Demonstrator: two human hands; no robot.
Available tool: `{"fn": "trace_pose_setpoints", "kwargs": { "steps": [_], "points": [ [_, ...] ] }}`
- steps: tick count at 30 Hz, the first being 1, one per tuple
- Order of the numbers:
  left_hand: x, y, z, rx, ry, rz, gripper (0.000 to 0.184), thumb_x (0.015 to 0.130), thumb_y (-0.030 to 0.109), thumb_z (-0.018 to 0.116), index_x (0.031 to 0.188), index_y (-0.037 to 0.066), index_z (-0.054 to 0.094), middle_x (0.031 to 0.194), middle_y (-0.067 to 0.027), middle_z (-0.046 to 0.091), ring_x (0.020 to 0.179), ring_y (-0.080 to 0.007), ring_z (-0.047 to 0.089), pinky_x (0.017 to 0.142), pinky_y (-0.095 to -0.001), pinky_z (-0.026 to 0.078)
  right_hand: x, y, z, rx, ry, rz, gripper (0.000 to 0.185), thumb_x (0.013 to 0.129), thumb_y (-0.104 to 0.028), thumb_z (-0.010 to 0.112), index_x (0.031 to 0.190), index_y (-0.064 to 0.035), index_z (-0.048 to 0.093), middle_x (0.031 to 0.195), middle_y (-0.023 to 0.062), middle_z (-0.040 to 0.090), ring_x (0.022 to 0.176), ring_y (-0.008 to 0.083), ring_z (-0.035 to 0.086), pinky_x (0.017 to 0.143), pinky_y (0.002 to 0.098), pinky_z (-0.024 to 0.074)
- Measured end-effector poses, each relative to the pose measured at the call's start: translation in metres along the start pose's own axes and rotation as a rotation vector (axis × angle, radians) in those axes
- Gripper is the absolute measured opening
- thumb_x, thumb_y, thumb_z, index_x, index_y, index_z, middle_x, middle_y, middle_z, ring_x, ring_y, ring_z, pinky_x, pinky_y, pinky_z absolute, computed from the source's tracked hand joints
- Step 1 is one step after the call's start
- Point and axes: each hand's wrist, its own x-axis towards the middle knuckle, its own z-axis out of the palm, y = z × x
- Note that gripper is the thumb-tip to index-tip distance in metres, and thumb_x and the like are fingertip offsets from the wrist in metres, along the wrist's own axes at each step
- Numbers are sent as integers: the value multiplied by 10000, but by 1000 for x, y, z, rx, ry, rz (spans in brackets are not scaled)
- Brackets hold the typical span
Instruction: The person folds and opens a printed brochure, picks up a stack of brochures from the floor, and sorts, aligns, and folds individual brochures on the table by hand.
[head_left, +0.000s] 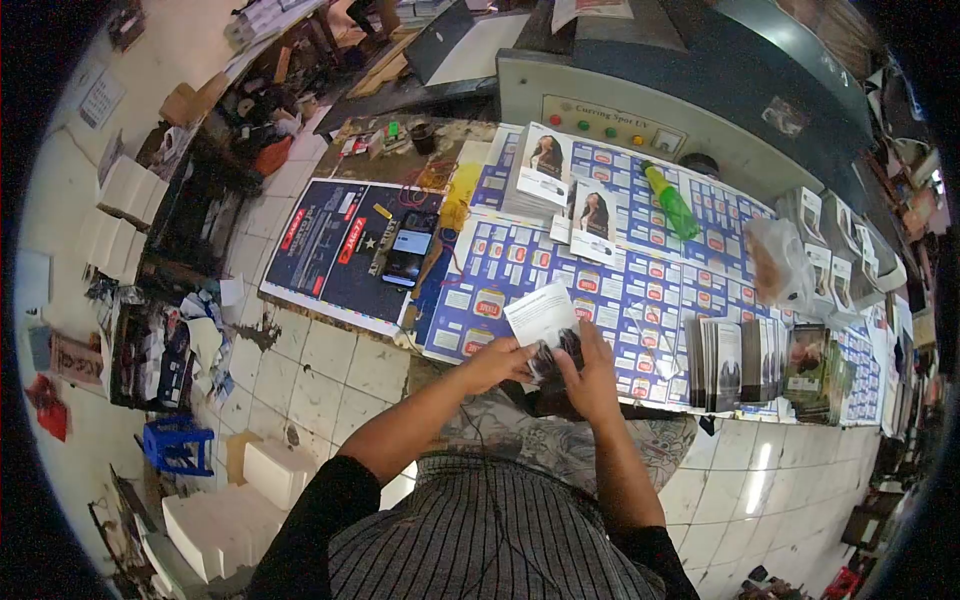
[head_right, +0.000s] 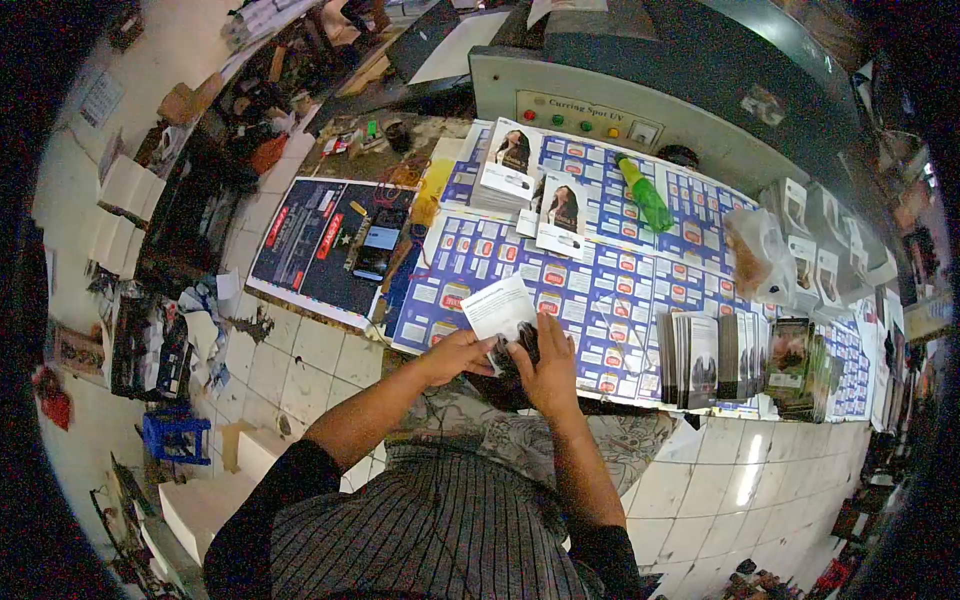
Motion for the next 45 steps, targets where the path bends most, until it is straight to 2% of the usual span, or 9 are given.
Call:
{"fn": "trace_pose_setpoints", "kwargs": {
  "steps": [8, 10, 12, 20, 23, 28, 31, 41, 45],
  "points": [
    [-4, -10, -14, -71, 24, -37, 366, 1044, 273, 492, 1363, 98, 531, 1266, -84, 607, 1128, -216, 620, 957, -404, 537, -17, -36, 5, 2, 55, -116, 310, 867, -113, 681, 1158, -19, 630, 1098, 194, 659, 988, 391, 631, 861, 475, 505],
    [2, -32, -34, 34, -28, 290, 457, 1028, 335, 515, 1421, 103, 475, 1389, -111, 538, 1290, -272, 517, 1092, -450, 420, -16, -49, -9, 14, 119, -192, 225, 887, -79, 668, 1105, -27, 650, 988, 126, 699, 870, 284, 673, 767, 380, 537],
    [-11, 7, -19, -629, -386, 289, 878, 829, 610, 683, 1479, 100, 385, 1448, -85, 498, 1392, -236, 408, 1150, -436, 326, -14, -52, -23, 639, -1, 146, 171, 905, -50, 665, 1067, 1, 644, 1012, 66, 693, 897, 189, 653, 826, 314, 509],
    [22, 11, -24, -162, 159, 203, 369, 898, 160, 701, 1226, 37, 586, 1082, -64, 680, 951, -184, 653, 801, -342, 520, 10, 49, -9, 660, 177, 355, 227, 890, -74, 653, 1093, 25, 626, 967, 43, 671, 852, 119, 597, 765, 275, 469],
    [28, 24, -13, 715, 513, 196, 438, 882, 107, 710, 1277, -3, 557, 1031, -144, 692, 886, -227, 681, 775, -344, 538, 11, 67, -1, 357, 258, 401, 239, 831, -131, 708, 1009, 19, 653, 797, 60, 664, 723, 148, 603, 676, 310, 476],
    [58, 3, -1, 1087, 759, 433, 552, 840, 82, 695, 1353, 26, 502, 1285, -230, 569, 1165, -401, 561, 973, -476, 448, 15, 77, 4, 135, 337, 404, 298, 834, -149, 713, 1063, 30, 648, 975, 233, 703, 892, 392, 689, 787, 432, 534],
    [66, -3, -4, 1482, 409, 692, 603, 806, -4, 554, 1390, 143, 536, 1441, -98, 478, 1357, -330, 392, 1059, -500, 356, 16, 76, 0, 88, 294, 412, 311, 838, -145, 706, 1085, 29, 632, 991, 238, 700, 908, 386, 690, 793, 435, 535],
    [65, -17, -2, 1637, 253, 684, 628, 887, 542, 599, 1410, 204, 523, 1514, -85, 408, 1408, -306, 337, 1142, -511, 232, 11, 79, -16, 765, 167, 395, 292, 941, -199, 607, 1151, 3, 630, 1015, 93, 703, 839, 184, 661, 737, 316, 519],
    [65, -16, 0, 1636, 248, 630, 621, 885, 528, 606, 1414, 214, 521, 1515, -90, 402, 1417, -306, 319, 1144, -521, 225, 16, 74, -32, 862, -32, 538, 348, 994, -270, 535, 1200, -7, 633, 1019, 81, 694, 862, 168, 649, 742, 295, 510]
  ]
}}
